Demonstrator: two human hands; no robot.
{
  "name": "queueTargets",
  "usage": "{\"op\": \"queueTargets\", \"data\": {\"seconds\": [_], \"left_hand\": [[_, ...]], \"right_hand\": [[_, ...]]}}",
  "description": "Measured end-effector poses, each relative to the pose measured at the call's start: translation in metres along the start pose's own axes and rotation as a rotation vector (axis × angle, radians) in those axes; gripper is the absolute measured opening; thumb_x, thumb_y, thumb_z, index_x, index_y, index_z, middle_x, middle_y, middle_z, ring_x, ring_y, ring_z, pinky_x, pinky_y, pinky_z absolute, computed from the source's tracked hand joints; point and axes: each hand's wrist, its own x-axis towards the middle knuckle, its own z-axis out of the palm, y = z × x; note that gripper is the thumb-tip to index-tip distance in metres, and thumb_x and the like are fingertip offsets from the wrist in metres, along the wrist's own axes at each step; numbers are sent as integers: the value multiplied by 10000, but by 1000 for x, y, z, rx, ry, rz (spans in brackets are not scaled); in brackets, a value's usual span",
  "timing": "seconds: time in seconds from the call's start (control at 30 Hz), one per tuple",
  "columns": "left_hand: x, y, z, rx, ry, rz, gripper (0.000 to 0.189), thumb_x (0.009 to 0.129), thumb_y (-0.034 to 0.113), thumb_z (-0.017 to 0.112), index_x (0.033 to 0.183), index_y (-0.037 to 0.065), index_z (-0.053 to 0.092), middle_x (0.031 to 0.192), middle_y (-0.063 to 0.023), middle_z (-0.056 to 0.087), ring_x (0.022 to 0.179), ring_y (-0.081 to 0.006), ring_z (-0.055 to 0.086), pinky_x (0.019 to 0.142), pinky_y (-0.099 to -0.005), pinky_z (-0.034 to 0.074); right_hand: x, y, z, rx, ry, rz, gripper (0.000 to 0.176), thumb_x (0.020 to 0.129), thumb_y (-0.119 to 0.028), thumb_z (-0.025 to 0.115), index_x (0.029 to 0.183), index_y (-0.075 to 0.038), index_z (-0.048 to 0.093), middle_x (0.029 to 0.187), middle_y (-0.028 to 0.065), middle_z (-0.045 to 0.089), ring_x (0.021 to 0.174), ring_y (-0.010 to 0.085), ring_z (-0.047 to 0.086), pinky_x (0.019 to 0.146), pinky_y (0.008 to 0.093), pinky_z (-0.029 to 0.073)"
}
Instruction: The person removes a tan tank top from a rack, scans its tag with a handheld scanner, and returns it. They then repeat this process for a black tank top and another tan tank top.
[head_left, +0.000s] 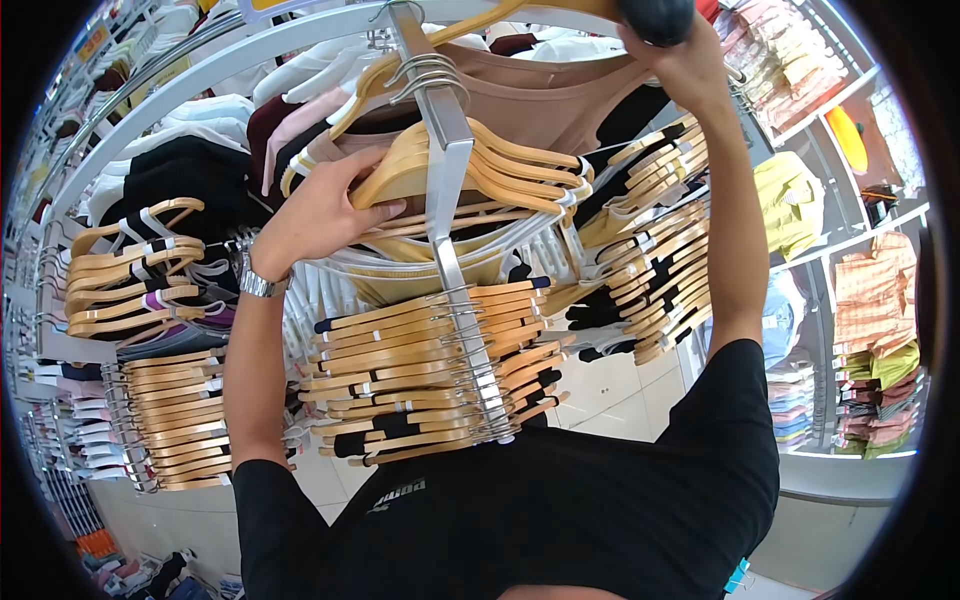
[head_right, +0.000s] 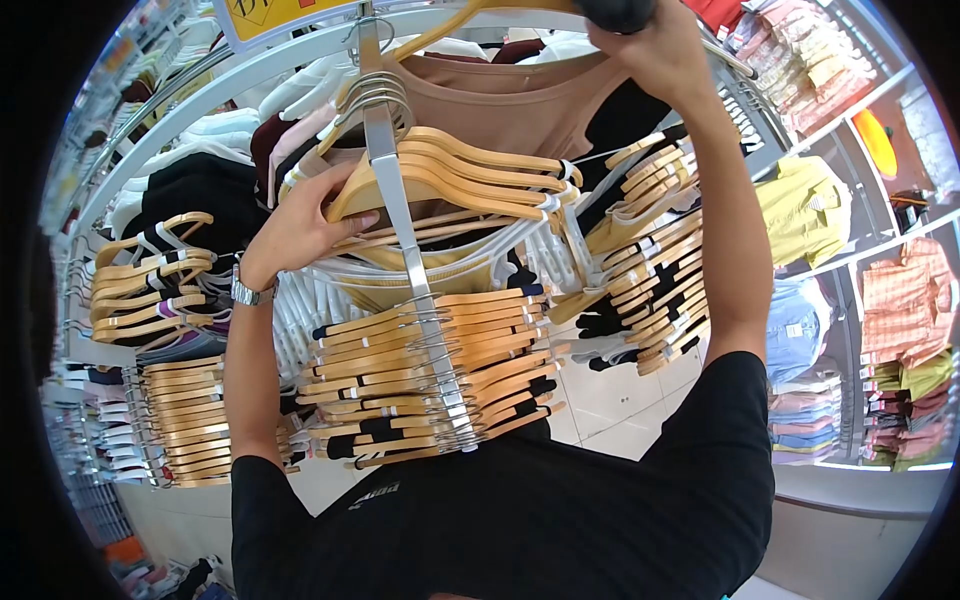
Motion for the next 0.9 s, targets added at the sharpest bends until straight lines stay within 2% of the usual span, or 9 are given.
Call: {"op": "queueTargets", "data": {"seconds": [0.07, 0.1, 0.2, 0.23, 0.33, 0.53, 0.63, 0.77, 0.9], "left_hand": [[-1, 0, 0, -7, -5, -4, 576, 831, 178, 764, 1335, 7, 543, 1121, -185, 676, 975, -259, 645, 926, -342, 477], [0, 0, -1, -17, -10, -1, 576, 831, 178, 764, 1336, 9, 544, 1128, -183, 675, 982, -260, 645, 927, -341, 477], [1, 1, 0, -20, -10, -7, 583, 830, 190, 765, 1339, 13, 543, 1142, -179, 672, 1005, -264, 642, 930, -342, 475], [1, 1, 0, -16, -9, -10, 586, 829, 196, 766, 1340, 14, 543, 1146, -179, 671, 1012, -265, 641, 932, -342, 474], [0, 0, 1, 33, 24, 62, 580, 847, 241, 740, 1336, 3, 539, 1160, -210, 673, 1014, -320, 660, 932, -359, 487], [-1, -5, 3, 58, 44, 76, 602, 863, 289, 732, 1348, 2, 523, 1157, -214, 670, 1037, -325, 658, 927, -367, 488], [1, -8, 3, 60, 28, 82, 615, 872, 311, 722, 1358, -1, 509, 1160, -221, 665, 1040, -326, 659, 916, -371, 493], [-1, -9, 4, 58, 14, 66, 634, 882, 341, 710, 1373, 3, 494, 1159, -229, 661, 1037, -324, 660, 905, -372, 498], [-6, -10, -1, 17, -47, 87, 655, 904, 402, 676, 1396, 14, 482, 1180, -205, 657, 1052, -289, 651, 909, -370, 494]], "right_hand": [[-5, 0, -13, -32, 33, 22, 195, 760, -24, 693, 944, -22, 628, 790, 15, 611, 735, 107, 556, 695, 281, 484], [-10, 5, -23, -99, 46, 112, 196, 779, -36, 694, 967, -26, 638, 830, 23, 635, 760, 104, 568, 706, 281, 493], [-17, 34, -59, -378, 86, 188, 326, 775, -242, 820, 971, -17, 690, 830, 45, 707, 780, 118, 633, 749, 291, 505], [-20, 33, -68, -390, 91, 284, 335, 778, -282, 828, 953, -19, 715, 832, 31, 716, 772, 106, 639, 729, 276, 495], [-26, 27, -95, -446, 123, 212, 338, 786, -279, 822, 985, -22, 730, 862, 34, 726, 778, 107, 645, 733, 272, 494], [-43, -6, -145, -447, 232, 338, 365, 743, -214, 848, 1030, -14, 744, 939, 50, 733, 842, 113, 658, 779, 255, 489], [-54, -40, -156, -255, 248, 263, 397, 756, -153, 833, 1107, -12, 714, 1001, 93, 715, 869, 153, 673, 790, 271, 498], [-72, -80, -174, -460, 301, 315, 390, 754, -184, 828, 1079, 4, 723, 1006, 83, 725, 889, 148, 670, 835, 266, 497], [-97, -99, -210, -545, 269, 322, 252, 802, -154, 780, 1018, -26, 759, 1078, 74, 708, 932, 145, 665, 849, 272, 484]]}}
